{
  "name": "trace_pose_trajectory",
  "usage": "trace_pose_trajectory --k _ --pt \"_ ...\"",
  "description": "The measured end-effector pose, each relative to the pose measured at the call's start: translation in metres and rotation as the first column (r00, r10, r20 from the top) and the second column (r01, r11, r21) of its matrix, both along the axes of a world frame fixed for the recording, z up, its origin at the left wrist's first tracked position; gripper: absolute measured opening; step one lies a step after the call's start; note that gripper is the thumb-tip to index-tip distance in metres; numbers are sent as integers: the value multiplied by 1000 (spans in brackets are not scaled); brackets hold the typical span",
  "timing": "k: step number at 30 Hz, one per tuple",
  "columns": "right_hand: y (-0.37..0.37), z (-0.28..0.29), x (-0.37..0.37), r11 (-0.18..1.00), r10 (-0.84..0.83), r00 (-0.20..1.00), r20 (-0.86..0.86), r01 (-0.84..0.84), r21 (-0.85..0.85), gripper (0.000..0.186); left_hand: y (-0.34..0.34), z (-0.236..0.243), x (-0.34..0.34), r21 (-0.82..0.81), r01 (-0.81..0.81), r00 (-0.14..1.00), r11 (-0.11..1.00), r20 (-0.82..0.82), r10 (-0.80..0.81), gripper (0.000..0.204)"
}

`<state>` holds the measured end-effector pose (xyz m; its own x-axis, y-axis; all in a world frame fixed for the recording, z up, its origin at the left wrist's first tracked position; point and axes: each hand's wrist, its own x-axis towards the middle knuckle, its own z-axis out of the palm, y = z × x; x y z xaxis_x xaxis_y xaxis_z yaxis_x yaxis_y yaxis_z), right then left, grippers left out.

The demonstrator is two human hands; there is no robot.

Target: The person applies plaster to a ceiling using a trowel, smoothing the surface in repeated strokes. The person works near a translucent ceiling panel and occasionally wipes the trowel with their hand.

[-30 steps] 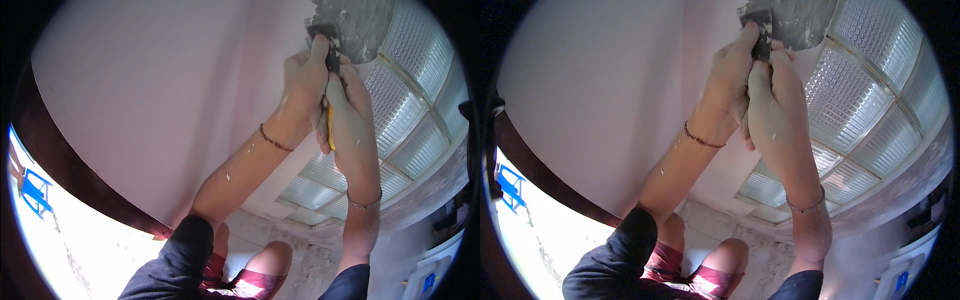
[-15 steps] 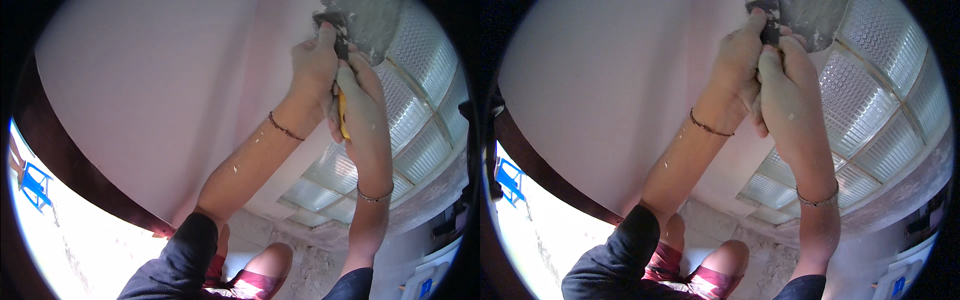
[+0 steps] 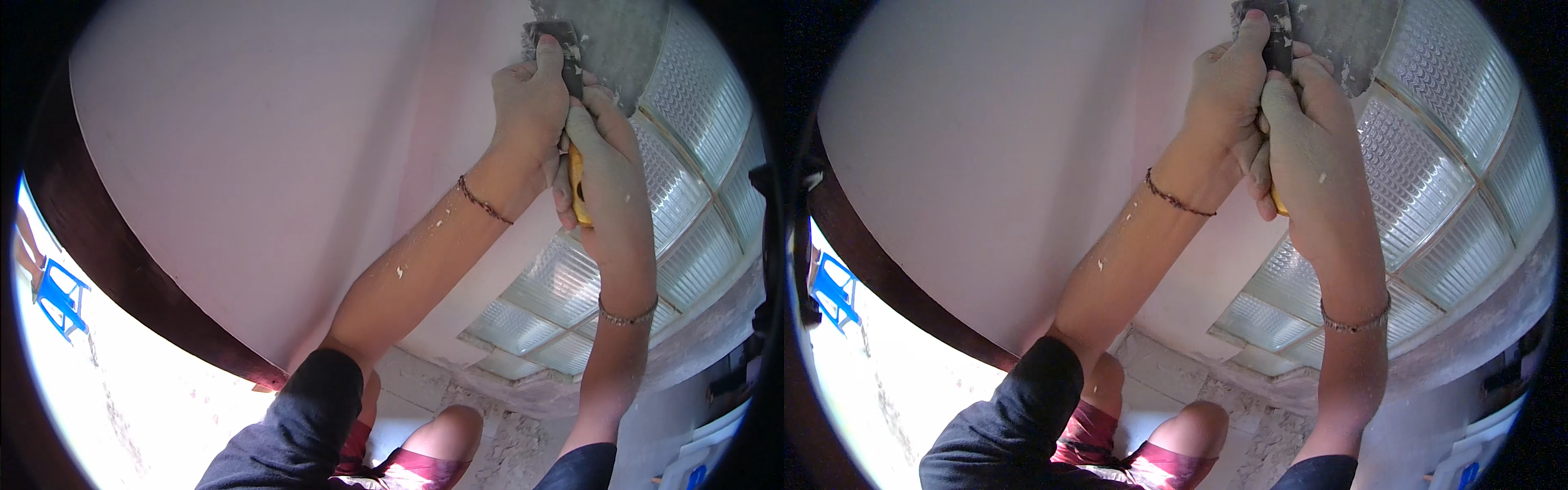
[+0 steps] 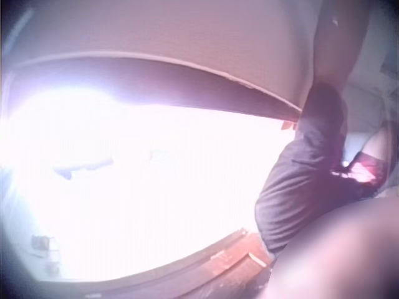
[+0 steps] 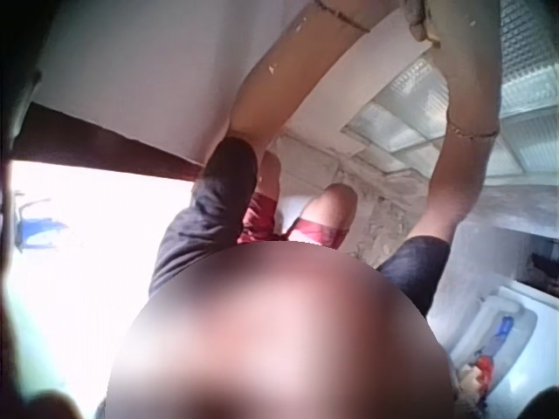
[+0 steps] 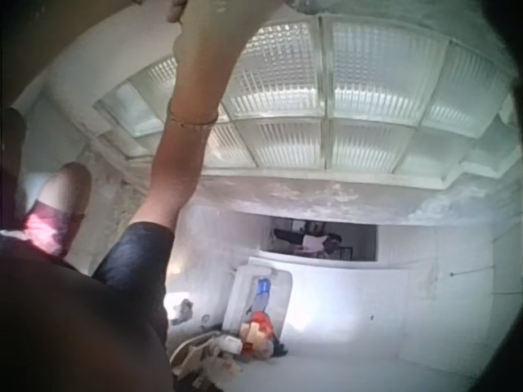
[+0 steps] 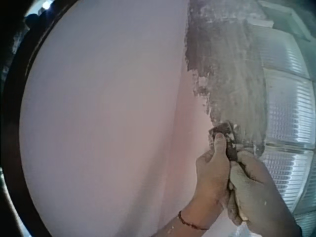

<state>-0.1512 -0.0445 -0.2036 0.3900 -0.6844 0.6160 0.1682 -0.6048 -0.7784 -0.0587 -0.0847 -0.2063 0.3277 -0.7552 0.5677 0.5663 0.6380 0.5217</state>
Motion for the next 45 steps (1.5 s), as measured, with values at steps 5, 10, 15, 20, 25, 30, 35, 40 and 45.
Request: trace_pose_trajectory --k 5,10,15,20,25,30,35,40,45 --pt "4 6 6 992 -113 993 -26 114 46 18 0 7 3 57 -19 1000 998 -9 20 51" --pt "10 14 7 994 -94 992 -88 98 39 18 4 8 6 63 -29 1000 998 2 29 52" --pt "6 13 8 994 -104 994 -31 105 19 18 0 11 7 40 -115 993 993 33 114 52" --pt "1 14 9 995 -82 994 -77 86 45 17 -12 13 5 -7 50 992 999 -117 -50 51" --pt "-2 24 16 994 -108 991 -84 107 -12 22 -18 28 17 -63 -79 997 995 -23 77 52" --pt "0 23 16 985 -112 986 -121 127 120 20 -7 27 23 138 18 1000 990 -20 -15 54" --pt "-5 26 5 996 -71 989 -131 63 -68 21 -4 29 15 -2 34 999 999 -17 -34 52" --pt "-8 -3 -19 722 -495 860 -126 326 -610 39 3 7 -3 25 180 984 983 5 -180 57" --pt "-10 -51 -21 261 -798 603 6 355 -897 61 10 -8 -2 58 262 965 963 -26 -261 56"
